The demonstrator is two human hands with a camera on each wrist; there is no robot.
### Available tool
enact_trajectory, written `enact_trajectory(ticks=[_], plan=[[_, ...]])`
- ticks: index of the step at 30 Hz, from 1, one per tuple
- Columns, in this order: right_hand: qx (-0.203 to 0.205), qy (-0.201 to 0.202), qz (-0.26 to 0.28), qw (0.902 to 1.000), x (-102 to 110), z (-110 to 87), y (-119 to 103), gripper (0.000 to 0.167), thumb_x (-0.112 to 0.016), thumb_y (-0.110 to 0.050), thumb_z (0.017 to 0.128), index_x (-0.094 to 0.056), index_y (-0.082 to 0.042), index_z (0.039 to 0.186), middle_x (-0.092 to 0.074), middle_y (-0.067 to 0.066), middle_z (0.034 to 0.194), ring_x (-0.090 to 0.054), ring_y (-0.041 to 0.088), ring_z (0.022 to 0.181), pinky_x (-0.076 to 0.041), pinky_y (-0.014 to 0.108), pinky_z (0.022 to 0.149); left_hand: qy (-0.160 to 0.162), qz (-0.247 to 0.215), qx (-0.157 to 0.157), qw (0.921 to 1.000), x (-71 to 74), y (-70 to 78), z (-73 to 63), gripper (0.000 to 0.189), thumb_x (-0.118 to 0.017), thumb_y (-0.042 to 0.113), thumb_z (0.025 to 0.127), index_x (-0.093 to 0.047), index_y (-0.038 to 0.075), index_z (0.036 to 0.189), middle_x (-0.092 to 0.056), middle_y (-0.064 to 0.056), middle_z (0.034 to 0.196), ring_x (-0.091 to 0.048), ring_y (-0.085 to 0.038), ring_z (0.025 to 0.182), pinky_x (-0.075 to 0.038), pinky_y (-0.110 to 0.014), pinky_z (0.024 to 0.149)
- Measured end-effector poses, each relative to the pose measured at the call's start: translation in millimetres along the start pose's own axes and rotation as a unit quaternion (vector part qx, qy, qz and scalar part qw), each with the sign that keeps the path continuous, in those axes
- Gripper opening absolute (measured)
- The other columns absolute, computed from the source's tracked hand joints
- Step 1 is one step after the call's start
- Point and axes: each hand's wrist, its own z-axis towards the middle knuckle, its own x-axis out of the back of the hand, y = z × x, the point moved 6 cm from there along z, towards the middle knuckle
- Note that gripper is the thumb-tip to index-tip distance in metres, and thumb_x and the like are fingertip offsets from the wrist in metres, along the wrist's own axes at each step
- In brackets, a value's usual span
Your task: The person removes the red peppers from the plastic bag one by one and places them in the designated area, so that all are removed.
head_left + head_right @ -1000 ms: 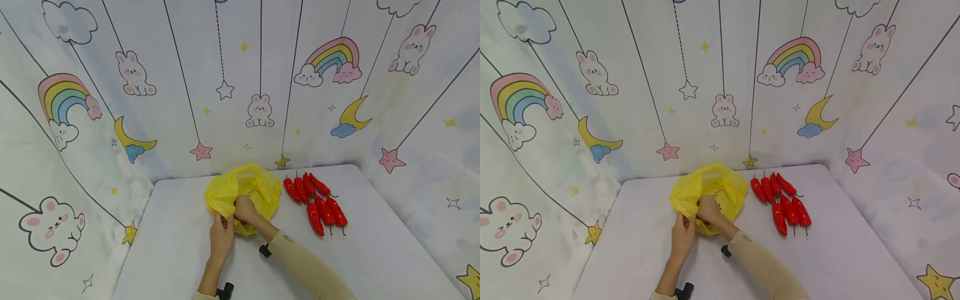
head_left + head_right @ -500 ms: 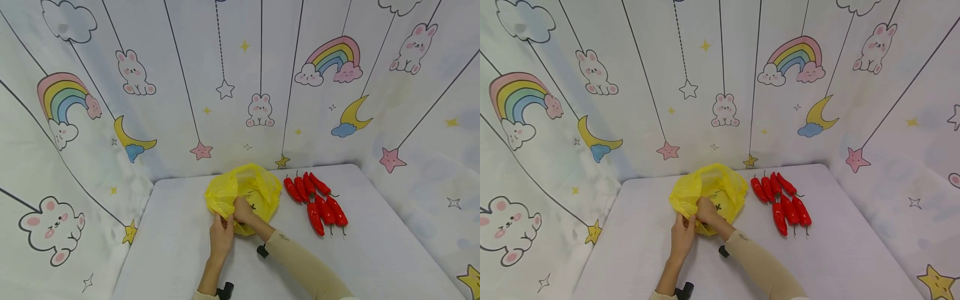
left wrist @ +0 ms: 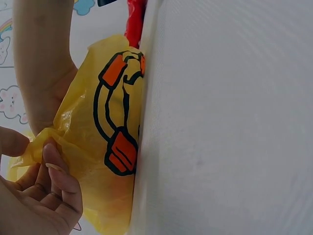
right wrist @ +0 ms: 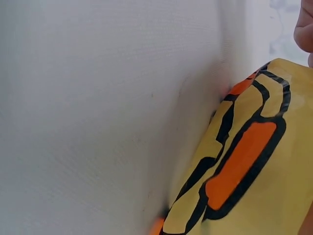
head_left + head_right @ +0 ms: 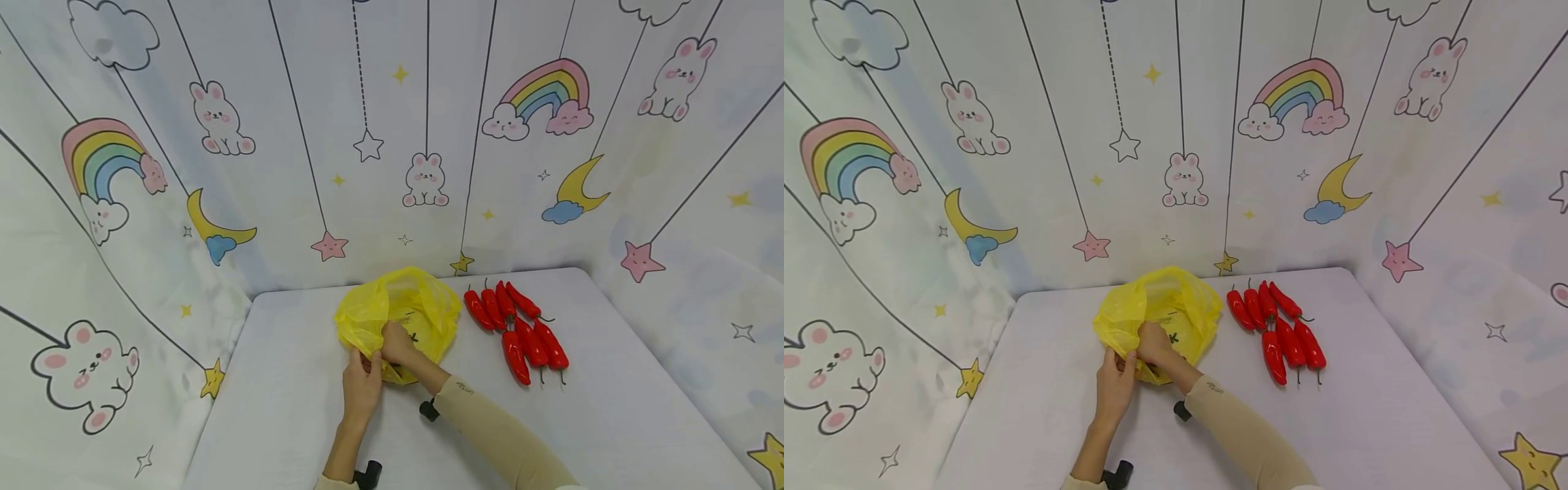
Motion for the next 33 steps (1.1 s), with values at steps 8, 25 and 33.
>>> enact_trajectory(ticks=[8, 25, 33], plan=[[-0.024, -0.029, -0.003, 0.9993, 1.3, 2.1, 4.8, 0.049, -0.071, 0.005, 0.077, -0.031, -0.016, 0.059, -0.019, -0.007, 0.055, -0.018, 0.010, 0.047, -0.020, 0.024, 0.043, -0.014, -0.012, 0.003, 0.9998, 0.0, 0.9, -0.6, 0.022, -0.063, 0.029, 0.106, -0.054, 0.009, 0.100, -0.059, 0.000, 0.074, -0.056, -0.012, 0.063, -0.048, -0.027, 0.055], [-0.072, -0.018, 0.024, 0.9970, 20.5, 3.0, 20.4, 0.023, -0.076, -0.013, 0.081, -0.081, -0.006, 0.102, -0.078, 0.006, 0.098, -0.072, 0.024, 0.090, -0.060, 0.037, 0.075, -0.009, -0.007, -0.002, 0.9999, -2.2, -0.7, -0.1, 0.023, -0.064, 0.027, 0.105, -0.053, 0.009, 0.097, -0.059, 0.001, 0.074, -0.056, -0.011, 0.063, -0.048, -0.027, 0.055], [-0.097, -0.010, 0.052, 0.9939, 32.0, -1.4, 27.6, 0.033, -0.086, -0.028, 0.082, -0.080, -0.006, 0.105, -0.076, 0.002, 0.097, -0.068, 0.018, 0.086, -0.059, 0.035, 0.074, -0.011, -0.010, 0.001, 0.9999, -2.5, -2.1, 0.1, 0.021, -0.065, 0.025, 0.105, -0.054, 0.009, 0.098, -0.060, 0.000, 0.076, -0.057, -0.011, 0.063, -0.049, -0.027, 0.055]])
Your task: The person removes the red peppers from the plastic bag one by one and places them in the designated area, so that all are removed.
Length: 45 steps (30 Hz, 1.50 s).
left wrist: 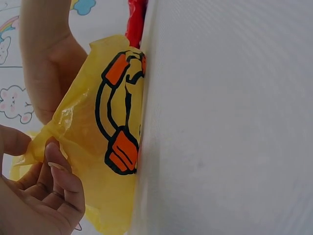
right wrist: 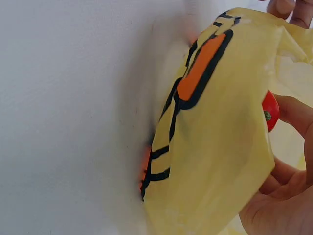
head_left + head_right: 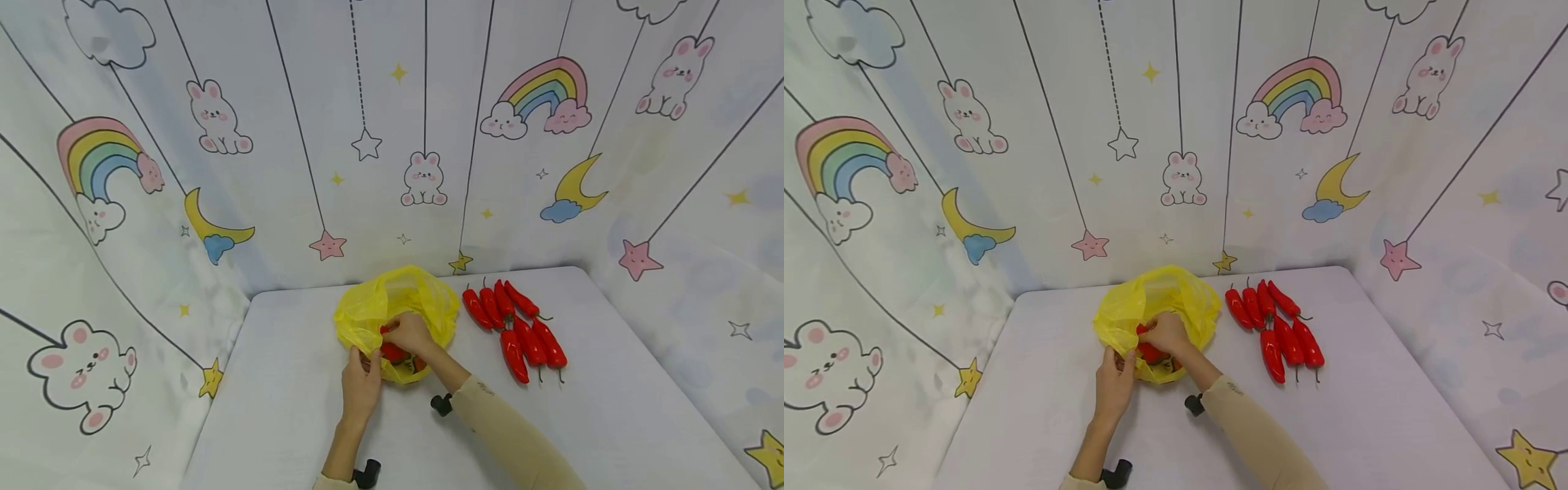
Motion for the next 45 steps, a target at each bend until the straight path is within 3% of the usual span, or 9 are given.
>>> enact_trajectory(ticks=[12, 23, 34, 45], plan=[[-0.043, 0.012, 0.023, 0.9987, 17.4, -6.8, 10.3, 0.041, -0.089, -0.042, 0.080, -0.079, -0.010, 0.105, -0.074, 0.001, 0.101, -0.066, 0.016, 0.086, -0.059, 0.032, 0.074, -0.003, 0.015, 0.006, 0.9999, -0.7, -1.3, 0.3, 0.020, -0.065, 0.021, 0.105, -0.052, 0.008, 0.096, -0.058, -0.001, 0.074, -0.055, -0.013, 0.061, -0.047, -0.027, 0.052], [-0.064, 0.034, 0.037, 0.9967, 33.6, -13.1, 21.5, 0.042, -0.090, -0.041, 0.080, -0.081, -0.012, 0.108, -0.076, 0.003, 0.106, -0.067, 0.017, 0.086, -0.059, 0.032, 0.072, -0.005, 0.014, 0.011, 0.9998, -0.1, 0.8, -0.1, 0.022, -0.064, 0.023, 0.105, -0.051, 0.008, 0.096, -0.058, -0.002, 0.074, -0.055, -0.014, 0.061, -0.047, -0.027, 0.052], [-0.097, 0.050, 0.046, 0.9929, 51.1, -23.7, 33.7, 0.042, -0.090, -0.043, 0.079, -0.080, -0.012, 0.106, -0.075, 0.002, 0.100, -0.065, 0.018, 0.085, -0.058, 0.032, 0.072, -0.009, 0.015, 0.019, 0.9997, -0.5, 1.0, -1.7, 0.023, -0.063, 0.025, 0.106, -0.051, 0.007, 0.097, -0.058, -0.003, 0.075, -0.055, -0.014, 0.061, -0.046, -0.027, 0.052], [-0.094, 0.068, 0.057, 0.9916, 64.8, -26.7, 40.2, 0.042, -0.089, -0.042, 0.082, -0.079, -0.010, 0.107, -0.076, 0.002, 0.096, -0.069, 0.017, 0.082, -0.060, 0.032, 0.072, -0.011, 0.009, 0.014, 0.9998, -0.1, 3.7, -2.2, 0.024, -0.063, 0.026, 0.106, -0.051, 0.007, 0.097, -0.058, -0.003, 0.075, -0.055, -0.014, 0.062, -0.047, -0.027, 0.053]])
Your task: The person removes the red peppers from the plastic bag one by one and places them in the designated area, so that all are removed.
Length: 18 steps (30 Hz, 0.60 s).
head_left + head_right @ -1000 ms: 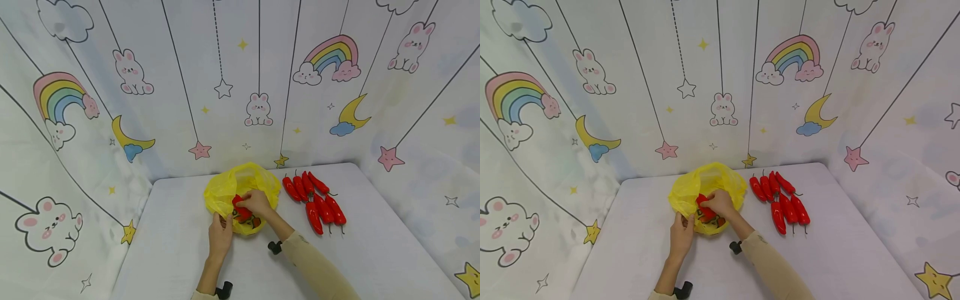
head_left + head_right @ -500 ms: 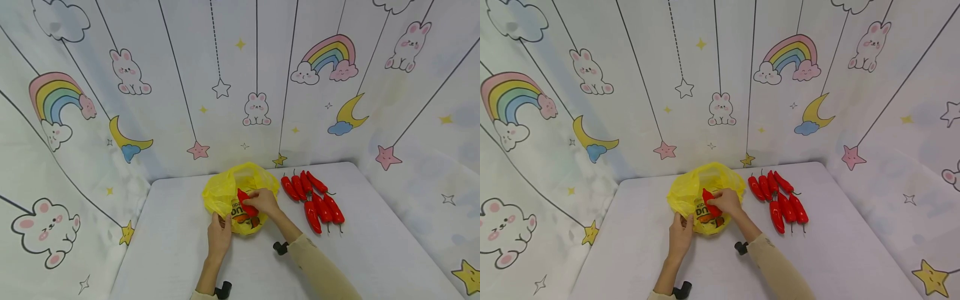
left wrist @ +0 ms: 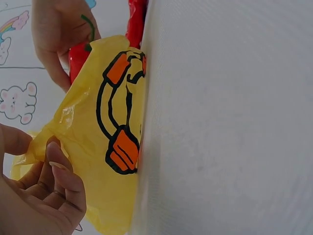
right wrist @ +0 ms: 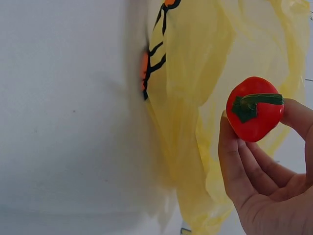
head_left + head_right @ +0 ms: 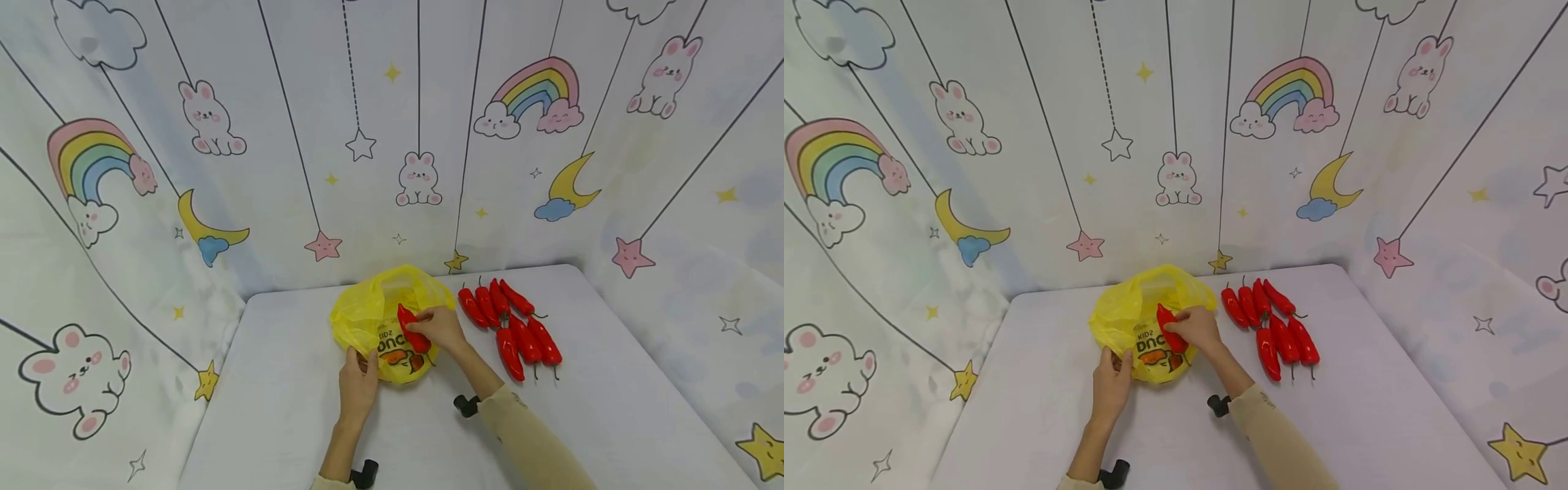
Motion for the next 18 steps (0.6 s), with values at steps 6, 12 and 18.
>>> enact_trajectory(ticks=[6, 12, 18], plan=[[-0.005, 0.000, 0.010, 0.9999, 8.1, -0.4, 3.4, 0.044, -0.087, -0.043, 0.083, -0.078, -0.010, 0.111, -0.076, 0.004, 0.099, -0.068, 0.018, 0.083, -0.061, 0.032, 0.074, -0.004, -0.003, 0.001, 1.0000, -1.2, -0.6, -1.2, 0.025, -0.063, 0.027, 0.106, -0.051, 0.007, 0.097, -0.058, -0.003, 0.075, -0.055, -0.014, 0.061, -0.047, -0.027, 0.052], [-0.016, 0.003, 0.028, 0.9995, 18.9, -1.4, 6.8, 0.046, -0.086, -0.043, 0.084, -0.077, -0.010, 0.115, -0.075, 0.006, 0.103, -0.068, 0.020, 0.086, -0.061, 0.033, 0.075, -0.002, -0.003, -0.001, 1.0000, -1.6, -0.5, -0.9, 0.024, -0.063, 0.027, 0.106, -0.051, 0.007, 0.097, -0.057, -0.002, 0.075, -0.055, -0.014, 0.062, -0.046, -0.027, 0.053], [-0.027, 0.008, 0.036, 0.9990, 29.2, -2.0, 12.7, 0.049, -0.086, -0.044, 0.084, -0.076, -0.010, 0.118, -0.075, 0.008, 0.107, -0.068, 0.023, 0.091, -0.061, 0.034, 0.075, 0.001, 0.000, -0.004, 1.0000, -1.4, 0.1, 0.0, 0.023, -0.063, 0.026, 0.106, -0.052, 0.008, 0.098, -0.057, -0.002, 0.075, -0.055, -0.013, 0.062, -0.046, -0.026, 0.053]])
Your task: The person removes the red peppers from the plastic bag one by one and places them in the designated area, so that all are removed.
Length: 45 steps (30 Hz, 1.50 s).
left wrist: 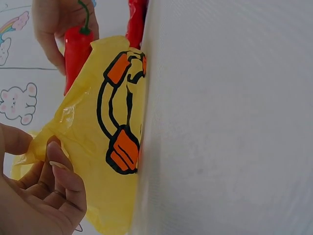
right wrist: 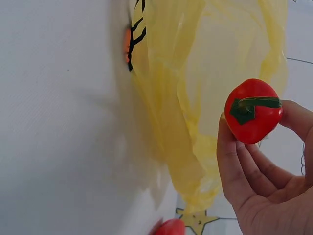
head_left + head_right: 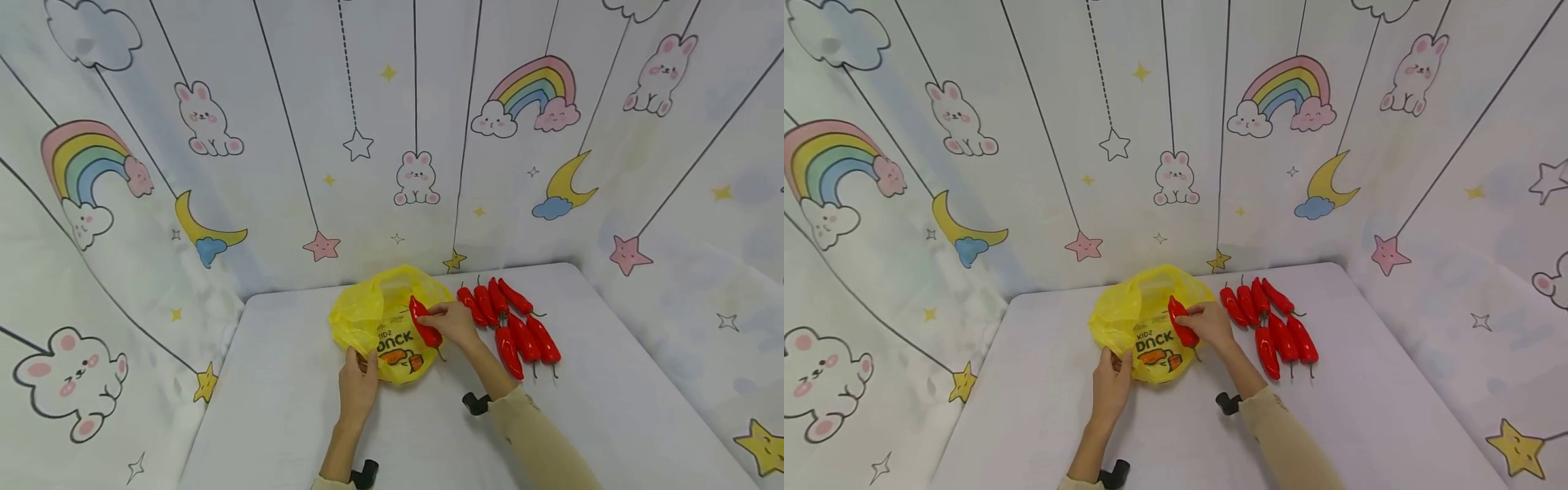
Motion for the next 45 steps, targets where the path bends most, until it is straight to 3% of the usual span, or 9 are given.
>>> enact_trajectory(ticks=[7, 19, 27, 36, 45], plan=[[-0.008, 0.014, 0.002, 0.9999, 14.1, -4.0, 7.6, 0.049, -0.086, -0.042, 0.084, -0.076, -0.010, 0.120, -0.074, 0.009, 0.108, -0.068, 0.025, 0.095, -0.061, 0.034, 0.075, -0.002, -0.001, 0.002, 1.0000, -1.0, 1.8, -0.2, 0.020, -0.063, 0.024, 0.106, -0.052, 0.007, 0.100, -0.057, -0.002, 0.076, -0.054, -0.014, 0.063, -0.046, -0.026, 0.053], [-0.025, 0.072, 0.012, 0.9970, 42.7, -17.2, 22.5, 0.050, -0.087, -0.039, 0.085, -0.075, -0.009, 0.122, -0.075, 0.012, 0.112, -0.068, 0.029, 0.102, -0.062, 0.035, 0.079, -0.005, -0.008, 0.004, 1.0000, -5.2, 0.5, -1.5, 0.022, -0.063, 0.026, 0.106, -0.052, 0.007, 0.101, -0.057, -0.003, 0.076, -0.054, -0.014, 0.063, -0.046, -0.026, 0.053], [-0.019, 0.124, -0.026, 0.9918, 63.5, -28.1, 30.8, 0.051, -0.083, -0.040, 0.087, -0.073, -0.006, 0.124, -0.073, 0.015, 0.115, -0.065, 0.032, 0.107, -0.062, 0.041, 0.081, -0.010, 0.002, 0.004, 0.9999, -6.9, -1.7, -2.0, 0.024, -0.062, 0.027, 0.106, -0.051, 0.007, 0.099, -0.056, -0.003, 0.076, -0.054, -0.014, 0.063, -0.046, -0.026, 0.053], [-0.047, 0.126, -0.030, 0.9905, 75.5, -42.8, 48.7, 0.055, -0.081, -0.042, 0.089, -0.068, -0.006, 0.129, -0.069, 0.015, 0.119, -0.062, 0.032, 0.110, -0.062, 0.040, 0.079, -0.011, 0.005, 0.009, 0.9999, -5.7, -3.8, -3.3, 0.022, -0.063, 0.026, 0.106, -0.052, 0.007, 0.102, -0.056, -0.003, 0.077, -0.053, -0.015, 0.064, -0.046, -0.026, 0.053], [-0.041, 0.150, -0.055, 0.9864, 88.7, -54.0, 65.0, 0.053, -0.079, -0.041, 0.091, -0.069, -0.003, 0.126, -0.070, 0.018, 0.118, -0.063, 0.034, 0.106, -0.061, 0.038, 0.073, -0.009, 0.019, 0.019, 0.9996, -6.1, -5.0, -1.2, 0.022, -0.063, 0.026, 0.106, -0.052, 0.007, 0.103, -0.057, -0.003, 0.078, -0.053, -0.015, 0.066, -0.046, -0.027, 0.055]])
